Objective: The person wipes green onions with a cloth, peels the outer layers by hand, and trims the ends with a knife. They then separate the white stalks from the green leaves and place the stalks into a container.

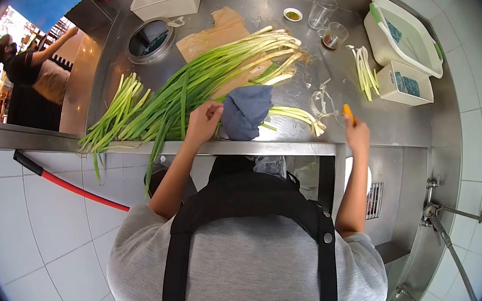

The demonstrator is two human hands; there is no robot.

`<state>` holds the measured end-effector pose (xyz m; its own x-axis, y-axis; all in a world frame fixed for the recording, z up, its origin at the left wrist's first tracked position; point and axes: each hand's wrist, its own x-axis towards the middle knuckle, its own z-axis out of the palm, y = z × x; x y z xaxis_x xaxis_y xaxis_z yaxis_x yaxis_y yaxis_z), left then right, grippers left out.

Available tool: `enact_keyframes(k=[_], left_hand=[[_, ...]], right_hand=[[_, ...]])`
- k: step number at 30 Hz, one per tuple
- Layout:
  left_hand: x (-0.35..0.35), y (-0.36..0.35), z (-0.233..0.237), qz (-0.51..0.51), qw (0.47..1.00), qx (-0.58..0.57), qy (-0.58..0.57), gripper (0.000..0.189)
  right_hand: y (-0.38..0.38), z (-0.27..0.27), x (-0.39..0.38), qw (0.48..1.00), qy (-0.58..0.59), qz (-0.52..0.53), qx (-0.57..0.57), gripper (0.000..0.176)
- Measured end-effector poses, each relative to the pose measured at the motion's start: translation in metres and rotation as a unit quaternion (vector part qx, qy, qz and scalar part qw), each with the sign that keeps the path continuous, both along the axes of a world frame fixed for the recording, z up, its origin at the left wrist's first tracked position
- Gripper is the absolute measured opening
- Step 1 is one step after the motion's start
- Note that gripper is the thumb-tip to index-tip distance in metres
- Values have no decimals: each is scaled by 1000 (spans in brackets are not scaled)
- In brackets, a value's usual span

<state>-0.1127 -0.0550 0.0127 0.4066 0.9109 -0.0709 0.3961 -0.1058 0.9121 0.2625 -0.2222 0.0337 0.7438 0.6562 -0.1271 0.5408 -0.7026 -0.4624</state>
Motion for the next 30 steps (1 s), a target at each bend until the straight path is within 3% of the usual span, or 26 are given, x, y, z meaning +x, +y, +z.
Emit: enact_keyframes(k=[2,3,6,8,9,10,12,13,14,16,18,20,23,28,30], left_hand=[[16,3,-2,40,989,142,23,15],[26,5,-1,37,989,142,24,15],[58,2,-3,-31,973,228,-34,15],[78,-2,-10,-136,941,308,-19,17],[87,-3,-17,-192,959,210,-18,22],[92,-4,-23,-199,957,209,-21,22],[104,-10,-26,-231,896,374,58,33],[106,-21,-20,-161,886,405,158,45],[108,-21,-19,-170,885,406,153,45],[100,-12,-20,-147,917,276,249,49],[89,19,-46,-171,918,284,218,41],[79,37,-59,-177,962,197,69,29],[72,34,-7,-126,976,167,67,23],[72,44,8,-114,974,168,102,29],[90,39,4,-190,902,375,100,41]], right_hand=[[2,-5,-32,1000,-8,-6,14,43],[4,-9,-44,999,-18,-16,30,41],[7,-20,-55,995,-89,-37,26,38],[7,-35,-49,991,-115,-55,29,36],[7,-38,-45,988,-130,-59,51,35],[5,-42,-41,985,-145,-63,73,34],[0,-46,-37,984,-150,-72,70,34],[-2,-47,-35,983,-153,-74,69,34],[-4,-49,-34,982,-154,-84,66,34],[-9,-52,-30,981,-165,-76,69,34],[-9,-53,-23,983,-150,-93,50,35],[-8,-55,-16,984,-146,-89,49,37],[-4,-58,-2,988,-114,-96,37,37],[-6,-54,6,988,-129,-73,51,37],[-7,-52,5,980,-138,-96,105,35]])
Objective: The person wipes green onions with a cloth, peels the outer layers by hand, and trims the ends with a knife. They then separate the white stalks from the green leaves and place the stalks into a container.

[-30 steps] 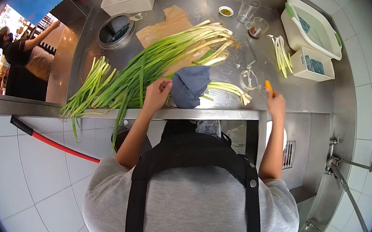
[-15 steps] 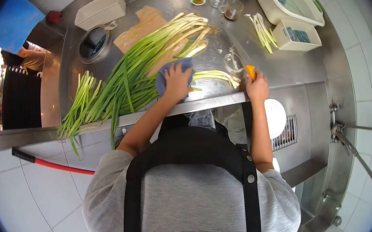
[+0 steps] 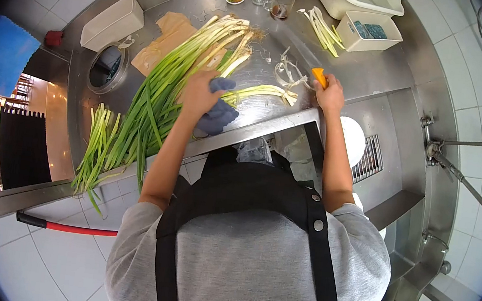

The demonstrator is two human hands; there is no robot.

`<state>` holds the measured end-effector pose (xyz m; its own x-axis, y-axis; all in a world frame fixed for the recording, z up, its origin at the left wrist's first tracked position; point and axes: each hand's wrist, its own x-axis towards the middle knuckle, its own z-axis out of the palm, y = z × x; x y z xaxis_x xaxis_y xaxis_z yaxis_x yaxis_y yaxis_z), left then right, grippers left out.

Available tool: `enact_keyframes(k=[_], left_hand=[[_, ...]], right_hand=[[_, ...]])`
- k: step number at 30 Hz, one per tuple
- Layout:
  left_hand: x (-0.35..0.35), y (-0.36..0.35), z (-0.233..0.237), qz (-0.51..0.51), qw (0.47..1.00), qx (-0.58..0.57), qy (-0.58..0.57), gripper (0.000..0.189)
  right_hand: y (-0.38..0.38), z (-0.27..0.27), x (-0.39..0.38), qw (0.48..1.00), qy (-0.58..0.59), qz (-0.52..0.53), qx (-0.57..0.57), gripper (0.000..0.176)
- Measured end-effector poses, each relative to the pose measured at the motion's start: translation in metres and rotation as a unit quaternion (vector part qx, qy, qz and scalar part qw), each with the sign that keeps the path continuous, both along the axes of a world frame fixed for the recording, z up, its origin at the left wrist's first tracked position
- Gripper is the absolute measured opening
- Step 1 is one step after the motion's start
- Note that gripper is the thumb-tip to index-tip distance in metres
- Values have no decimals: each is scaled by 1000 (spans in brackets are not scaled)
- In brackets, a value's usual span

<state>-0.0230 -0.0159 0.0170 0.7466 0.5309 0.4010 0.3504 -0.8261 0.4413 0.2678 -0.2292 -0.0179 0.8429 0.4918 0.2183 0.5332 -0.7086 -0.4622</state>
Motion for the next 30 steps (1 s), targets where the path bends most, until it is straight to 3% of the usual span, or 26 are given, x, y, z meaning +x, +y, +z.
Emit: enact_keyframes(k=[2,4,7,9,10,12,13,14,16,18,21,23,25,27,29,30], left_hand=[[41,-12,3,-76,987,-139,-13,50],[94,-21,-7,-117,987,-109,-29,51],[172,-25,-26,-118,988,-92,42,64],[207,-28,-31,-40,976,-125,172,76],[215,-31,-31,-43,977,-122,169,76],[225,-40,-35,-79,947,-124,284,84],[224,-48,-53,-139,963,-66,222,49],[226,-53,-68,-137,963,-66,222,49],[223,-59,-89,-256,954,-134,81,15],[214,-57,-90,-246,962,-109,36,18],[202,-31,-73,-220,964,-152,3,17],[168,-6,-22,-133,954,-238,-122,13],[123,34,4,-100,952,-176,-229,7],[64,77,25,19,949,-156,-274,6],[-3,119,53,135,946,-27,-294,7],[-31,134,68,202,932,-31,-299,8]], right_hand=[[0,3,-3,1000,-3,-6,30,35],[-4,7,-11,998,-5,-15,59,34],[-12,16,-28,994,13,-24,110,33],[-24,21,-40,991,37,-31,122,33],[-31,22,-44,989,65,-35,131,34],[-50,23,-48,986,67,-37,145,34],[-59,23,-49,984,75,-34,157,34],[-67,23,-49,984,76,-32,157,34],[-80,24,-50,974,103,-49,197,33],[-88,27,-51,971,100,-63,209,32],[-100,28,-57,972,92,-75,201,32],[-110,19,-59,970,94,-74,209,30],[-118,11,-62,972,92,-60,207,29],[-123,7,-68,972,102,-69,201,28],[-126,3,-74,969,129,-93,188,29],[-125,2,-76,968,138,-100,184,30]])
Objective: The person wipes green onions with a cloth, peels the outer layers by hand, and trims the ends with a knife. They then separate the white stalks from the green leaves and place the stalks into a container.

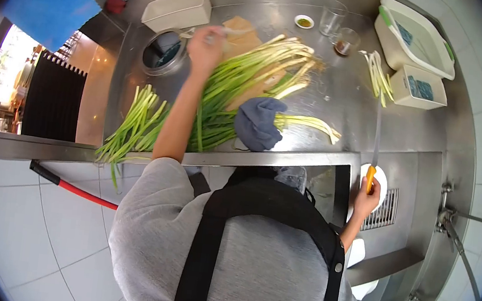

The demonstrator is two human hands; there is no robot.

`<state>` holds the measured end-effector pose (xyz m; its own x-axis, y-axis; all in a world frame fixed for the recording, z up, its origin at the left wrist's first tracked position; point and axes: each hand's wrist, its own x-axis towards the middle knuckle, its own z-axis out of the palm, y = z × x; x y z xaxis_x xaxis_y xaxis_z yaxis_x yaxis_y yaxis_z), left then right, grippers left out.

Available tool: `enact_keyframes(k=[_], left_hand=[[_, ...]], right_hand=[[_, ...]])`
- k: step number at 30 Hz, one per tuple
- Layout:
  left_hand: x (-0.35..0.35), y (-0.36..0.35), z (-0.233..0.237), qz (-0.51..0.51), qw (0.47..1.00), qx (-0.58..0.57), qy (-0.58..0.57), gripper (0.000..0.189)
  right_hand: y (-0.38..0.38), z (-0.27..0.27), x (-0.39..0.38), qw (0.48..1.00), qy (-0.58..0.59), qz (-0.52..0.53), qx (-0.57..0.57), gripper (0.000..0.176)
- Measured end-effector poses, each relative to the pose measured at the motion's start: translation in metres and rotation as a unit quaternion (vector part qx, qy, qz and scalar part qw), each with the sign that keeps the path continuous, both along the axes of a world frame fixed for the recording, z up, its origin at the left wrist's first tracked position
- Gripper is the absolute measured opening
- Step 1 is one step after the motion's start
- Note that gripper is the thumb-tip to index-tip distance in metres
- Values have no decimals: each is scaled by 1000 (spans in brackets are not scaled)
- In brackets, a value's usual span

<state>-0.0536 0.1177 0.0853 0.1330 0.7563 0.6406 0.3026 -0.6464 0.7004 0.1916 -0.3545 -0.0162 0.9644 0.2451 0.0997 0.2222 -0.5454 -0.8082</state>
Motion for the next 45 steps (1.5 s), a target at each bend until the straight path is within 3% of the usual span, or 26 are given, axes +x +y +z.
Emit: enact_keyframes(k=[3,6,8,9,10,12,16,19,21,24,26,28,30,32,34,35,37,38,40,41,45], left_hand=[[-78,67,7,127,982,126,65,11],[-137,137,-29,162,965,80,188,18],[-173,190,-98,203,872,-31,444,24],[-177,194,-100,92,719,-115,679,33],[-165,191,-98,85,723,-110,677,33],[-135,189,-89,97,721,-236,644,39],[-50,145,-70,59,812,-111,569,33],[-4,97,-34,38,838,-101,535,31],[6,100,-47,44,845,-114,521,30],[-16,133,-85,95,834,-140,526,28],[-42,137,-87,132,816,-150,542,28],[-78,114,-79,110,760,-54,638,26],[-116,114,-87,75,737,-76,668,27],[-159,137,-113,-31,811,-43,582,26],[-188,152,-113,-63,853,-70,513,20],[-197,157,-110,-67,851,-69,516,20],[-211,162,-95,19,937,-75,342,20],[-217,172,-95,19,936,-75,343,20],[-223,201,-97,103,886,-136,431,32],[-215,210,-101,161,786,-159,575,48],[-168,239,-116,77,771,-208,596,59]], right_hand=[[7,-4,0,999,32,-3,1,31],[22,1,0,1000,-3,17,21,32],[34,10,-3,997,-59,46,14,32],[39,16,-7,998,-33,50,21,32],[45,21,-8,998,-11,54,30,31],[53,28,-13,997,8,61,40,31],[58,28,-19,995,23,81,46,30],[58,33,-27,996,22,75,33,30],[53,34,-31,996,0,86,35,30],[42,28,-34,996,1,87,23,30],[31,21,-35,996,4,84,25,29],[23,19,-38,998,14,64,19,27],[16,15,-38,998,21,59,16,27],[10,6,-36,998,48,42,21,27],[11,9,-35,998,45,41,19,27],[12,11,-36,998,42,47,15,28],[15,13,-33,997,56,48,16,28],[19,15,-31,997,54,52,21,28],[29,24,-31,996,64,58,12,28],[33,26,-31,995,74,64,3,29],[51,28,-37,995,55,75,20,29]])
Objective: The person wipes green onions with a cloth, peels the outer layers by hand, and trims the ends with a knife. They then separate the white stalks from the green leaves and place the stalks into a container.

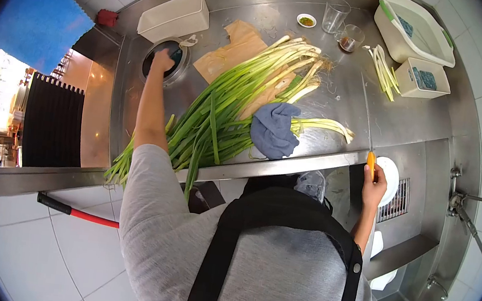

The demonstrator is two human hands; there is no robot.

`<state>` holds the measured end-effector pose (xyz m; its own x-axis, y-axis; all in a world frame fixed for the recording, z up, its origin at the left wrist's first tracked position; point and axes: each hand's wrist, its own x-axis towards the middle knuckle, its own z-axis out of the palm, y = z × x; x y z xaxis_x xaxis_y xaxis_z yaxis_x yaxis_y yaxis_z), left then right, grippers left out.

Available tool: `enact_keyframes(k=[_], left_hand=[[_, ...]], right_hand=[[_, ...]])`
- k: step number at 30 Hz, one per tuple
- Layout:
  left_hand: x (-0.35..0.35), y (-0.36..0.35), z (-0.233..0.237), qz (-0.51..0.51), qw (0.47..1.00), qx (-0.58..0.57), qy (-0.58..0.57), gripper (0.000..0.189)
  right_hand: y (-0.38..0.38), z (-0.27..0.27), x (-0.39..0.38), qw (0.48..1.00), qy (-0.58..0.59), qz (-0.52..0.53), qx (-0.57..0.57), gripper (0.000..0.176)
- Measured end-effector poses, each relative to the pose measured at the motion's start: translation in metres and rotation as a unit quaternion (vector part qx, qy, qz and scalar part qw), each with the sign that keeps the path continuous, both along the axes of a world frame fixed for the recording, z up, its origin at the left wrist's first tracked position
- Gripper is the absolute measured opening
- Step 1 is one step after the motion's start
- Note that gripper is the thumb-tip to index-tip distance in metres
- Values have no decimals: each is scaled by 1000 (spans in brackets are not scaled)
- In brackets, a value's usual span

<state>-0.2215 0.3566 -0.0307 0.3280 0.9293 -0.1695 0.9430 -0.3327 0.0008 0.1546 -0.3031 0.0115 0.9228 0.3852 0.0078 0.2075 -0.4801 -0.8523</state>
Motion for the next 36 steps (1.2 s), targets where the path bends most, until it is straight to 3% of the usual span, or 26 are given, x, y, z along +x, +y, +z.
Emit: enact_keyframes(k=[2,3,5,6,8,10,11,13,15,16,17,18,19,21,23,24,25,26,27,28,29,31,33,34,36], left_hand=[[41,-13,7,-16,992,42,-122,61],[49,-4,-4,-27,992,38,-121,61],[62,27,-46,-104,964,163,-181,61],[66,36,-58,-101,958,162,-216,52],[75,21,-44,-109,979,145,-92,39],[74,-2,-37,-46,950,225,-212,21],[69,7,-54,27,910,285,-300,13],[43,18,-69,33,848,403,-342,14],[15,3,-53,159,886,263,-346,20],[1,-11,-31,181,950,154,-203,29],[-11,-1,-29,210,975,57,-43,37],[-28,28,-37,121,986,-15,116,44],[-35,30,-32,110,988,-4,105,44],[17,-67,65,144,985,98,6,41],[34,-90,76,3,984,161,-79,37],[57,-131,98,-84,979,116,-143,31],[64,-143,78,-164,946,23,-279,29],[87,-188,82,-188,907,-133,-354,32],[103,-227,78,-275,875,-209,-338,42],[114,-266,81,-287,837,-332,-327,52],[125,-298,89,-343,823,-351,-287,59],[130,-316,41,-501,802,-145,-291,50],[139,-311,26,-482,807,-179,-290,44],[144,-313,32,-469,806,-216,-288,39],[155,-324,72,-412,824,-227,-316,34]], right_hand=[[8,8,-11,1000,9,10,-21,30],[10,6,-15,1000,11,-1,-23,30],[11,0,-22,1000,8,13,17,31],[10,-4,-25,999,19,9,37,30],[9,3,-33,999,14,-9,27,30],[2,7,-35,1000,3,-17,-11,32],[-2,11,-35,999,0,-30,-16,32],[-8,18,-34,996,-26,-39,-70,34],[-14,19,-30,995,-35,-50,-74,34],[-16,17,-27,995,-43,-54,-73,34],[-18,16,-23,994,-52,-56,-72,34],[-18,15,-16,994,-52,-56,-75,34],[-17,13,-8,992,-73,-47,-94,35],[-8,14,10,989,-91,-33,-115,35],[7,16,34,969,-131,-10,-212,37],[13,9,48,969,-130,-3,-212,37],[18,-4,64,967,-155,11,-201,38],[23,-15,78,965,-179,24,-189,39],[29,-25,90,965,-182,33,-187,39],[34,-35,101,962,-184,41,-196,40],[40,-43,112,960,-187,49,-204,41],[47,-52,124,959,-180,61,-213,42],[53,-52,130,971,-67,60,-223,42],[57,-39,121,971,-70,65,-220,42],[66,-16,99,919,-227,33,-321,42]])
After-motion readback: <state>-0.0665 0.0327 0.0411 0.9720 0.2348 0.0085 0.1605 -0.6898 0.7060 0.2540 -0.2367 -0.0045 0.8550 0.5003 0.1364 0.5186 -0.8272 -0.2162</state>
